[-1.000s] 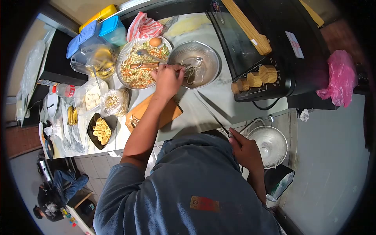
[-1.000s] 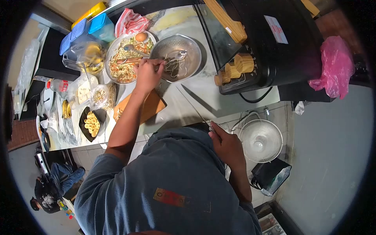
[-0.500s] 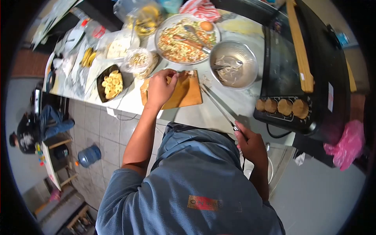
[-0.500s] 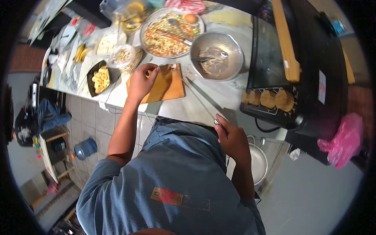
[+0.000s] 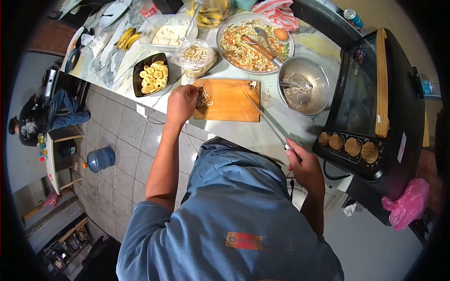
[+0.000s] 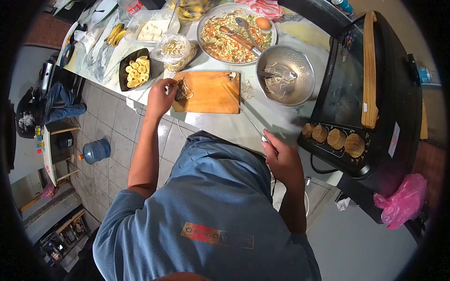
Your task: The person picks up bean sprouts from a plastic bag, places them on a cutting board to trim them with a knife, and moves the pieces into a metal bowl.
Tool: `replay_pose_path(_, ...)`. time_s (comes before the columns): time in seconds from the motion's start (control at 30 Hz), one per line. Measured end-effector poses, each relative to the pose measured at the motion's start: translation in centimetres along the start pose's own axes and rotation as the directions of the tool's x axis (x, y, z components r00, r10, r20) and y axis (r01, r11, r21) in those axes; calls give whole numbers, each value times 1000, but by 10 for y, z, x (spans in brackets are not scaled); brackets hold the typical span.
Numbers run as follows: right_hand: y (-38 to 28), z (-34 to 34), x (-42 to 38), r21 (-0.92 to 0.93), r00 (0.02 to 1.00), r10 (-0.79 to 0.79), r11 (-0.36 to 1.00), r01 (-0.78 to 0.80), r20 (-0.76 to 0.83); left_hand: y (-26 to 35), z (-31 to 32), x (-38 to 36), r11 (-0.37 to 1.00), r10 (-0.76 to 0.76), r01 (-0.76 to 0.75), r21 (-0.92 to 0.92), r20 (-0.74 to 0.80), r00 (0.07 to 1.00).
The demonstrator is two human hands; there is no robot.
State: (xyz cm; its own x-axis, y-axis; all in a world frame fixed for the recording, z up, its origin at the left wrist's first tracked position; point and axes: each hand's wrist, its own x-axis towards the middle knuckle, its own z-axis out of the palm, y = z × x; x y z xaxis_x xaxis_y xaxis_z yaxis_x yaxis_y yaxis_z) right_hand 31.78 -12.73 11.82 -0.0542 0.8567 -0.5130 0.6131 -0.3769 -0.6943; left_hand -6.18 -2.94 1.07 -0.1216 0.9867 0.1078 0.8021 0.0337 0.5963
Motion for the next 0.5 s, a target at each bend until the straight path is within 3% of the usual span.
replay_pose_path(0.13,1,2,-1,-18,1000,-1,1000,1,17,9,1,3,994,106,-107,22,72,992)
replay_pose_path(0.33,2,8,-2,1,1000,-4,1000,4,-3,16,2,9,981,128,-144,131,124,984)
replay_pose_path(0.5,2,12,-1,12,1000,-19,1000,19,-14,20,6,12,984,123,-150,100,237,964)
